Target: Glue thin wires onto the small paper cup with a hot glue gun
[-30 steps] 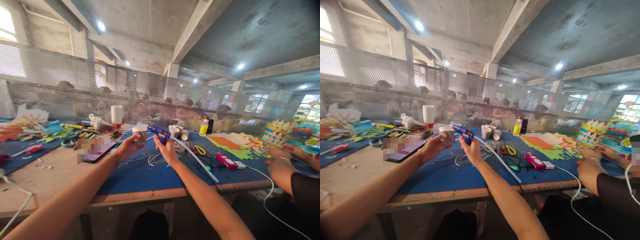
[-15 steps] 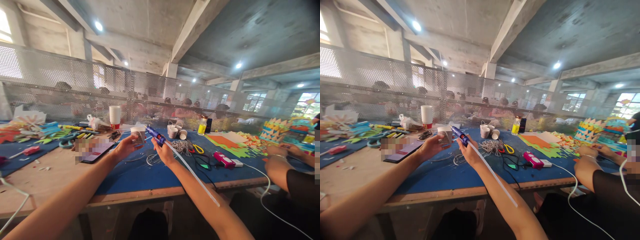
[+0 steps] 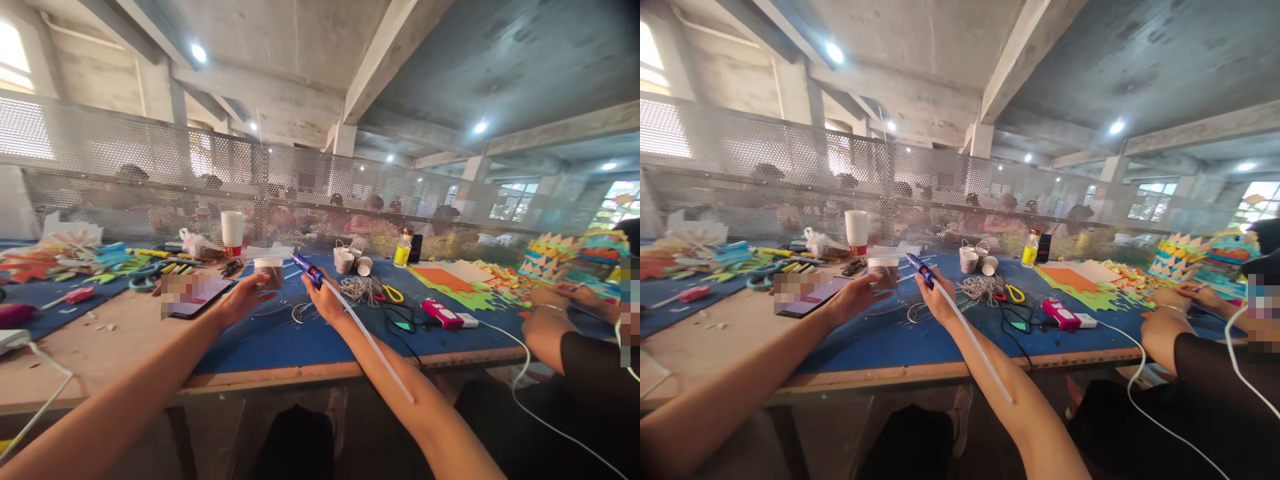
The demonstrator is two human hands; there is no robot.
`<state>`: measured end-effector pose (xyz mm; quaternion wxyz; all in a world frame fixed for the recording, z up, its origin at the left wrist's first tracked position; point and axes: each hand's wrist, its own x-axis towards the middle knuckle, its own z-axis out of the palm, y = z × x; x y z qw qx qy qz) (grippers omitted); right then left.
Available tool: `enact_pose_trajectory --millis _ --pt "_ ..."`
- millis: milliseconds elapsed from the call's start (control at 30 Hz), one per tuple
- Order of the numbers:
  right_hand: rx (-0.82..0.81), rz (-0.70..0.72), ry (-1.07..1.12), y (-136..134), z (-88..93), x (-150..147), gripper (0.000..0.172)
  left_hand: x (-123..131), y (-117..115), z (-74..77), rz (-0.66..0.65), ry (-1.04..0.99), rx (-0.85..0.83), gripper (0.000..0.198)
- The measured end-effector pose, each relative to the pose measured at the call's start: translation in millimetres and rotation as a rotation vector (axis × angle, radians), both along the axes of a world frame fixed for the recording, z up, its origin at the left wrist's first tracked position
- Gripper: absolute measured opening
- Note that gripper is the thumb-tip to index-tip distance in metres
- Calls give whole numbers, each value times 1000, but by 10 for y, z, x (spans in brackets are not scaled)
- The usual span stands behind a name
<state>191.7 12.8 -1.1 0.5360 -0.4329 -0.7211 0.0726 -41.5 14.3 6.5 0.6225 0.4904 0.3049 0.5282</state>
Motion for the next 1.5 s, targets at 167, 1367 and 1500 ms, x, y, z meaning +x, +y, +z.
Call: enact_pose_trajectory --millis 167,1367,1500 --pt "-63 92 61 -42 51 -12 40 -43 -36 -28 -16 -54 4 33" --pt "9 24 -204 -212 -15 24 34 12 -92 25 13 0 66 33" --pt "-14 22 -219 -243 9 14 32 16 -94 23 24 13 71 35"
